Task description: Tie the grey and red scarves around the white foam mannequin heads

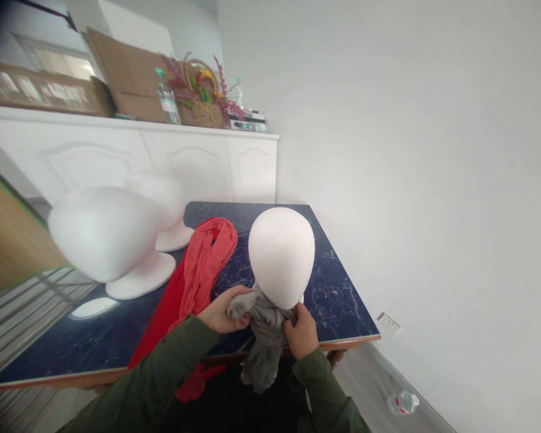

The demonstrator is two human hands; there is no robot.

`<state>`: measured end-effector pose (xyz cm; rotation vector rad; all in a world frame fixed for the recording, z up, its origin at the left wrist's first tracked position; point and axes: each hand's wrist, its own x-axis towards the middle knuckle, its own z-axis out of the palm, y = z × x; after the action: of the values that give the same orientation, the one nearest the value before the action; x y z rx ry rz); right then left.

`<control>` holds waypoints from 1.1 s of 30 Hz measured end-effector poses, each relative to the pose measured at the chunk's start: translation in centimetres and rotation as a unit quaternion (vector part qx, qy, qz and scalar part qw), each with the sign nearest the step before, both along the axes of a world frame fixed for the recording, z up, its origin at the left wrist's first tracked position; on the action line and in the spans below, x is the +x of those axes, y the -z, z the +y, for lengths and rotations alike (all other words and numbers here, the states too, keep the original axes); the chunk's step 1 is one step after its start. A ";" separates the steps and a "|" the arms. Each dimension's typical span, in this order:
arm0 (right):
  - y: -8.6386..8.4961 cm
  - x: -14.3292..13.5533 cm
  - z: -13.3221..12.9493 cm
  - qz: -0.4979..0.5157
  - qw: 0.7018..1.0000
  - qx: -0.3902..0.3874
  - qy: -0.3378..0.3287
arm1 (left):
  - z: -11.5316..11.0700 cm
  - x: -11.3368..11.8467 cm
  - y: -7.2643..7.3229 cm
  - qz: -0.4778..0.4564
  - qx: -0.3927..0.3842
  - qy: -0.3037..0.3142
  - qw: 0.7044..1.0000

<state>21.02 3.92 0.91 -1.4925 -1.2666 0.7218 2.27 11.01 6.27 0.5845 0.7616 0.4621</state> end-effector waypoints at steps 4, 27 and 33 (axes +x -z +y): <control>0.5 0.6 0.4 0.014 0.999 -0.022 0.029 | -0.1 -0.8 -1.0 -0.025 -0.026 -0.072 0.997; 1.6 -0.8 0.4 0.284 0.955 -0.045 -0.071 | -0.6 -0.2 -0.4 0.027 0.076 -0.064 0.995; 2.4 -0.1 1.0 0.081 0.996 -0.026 -0.028 | -1.5 -0.8 -1.1 -0.110 -0.041 -0.124 0.985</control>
<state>20.88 4.89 -1.47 -1.4129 -1.1783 0.9010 1.51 9.50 7.36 0.3548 0.6408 0.7105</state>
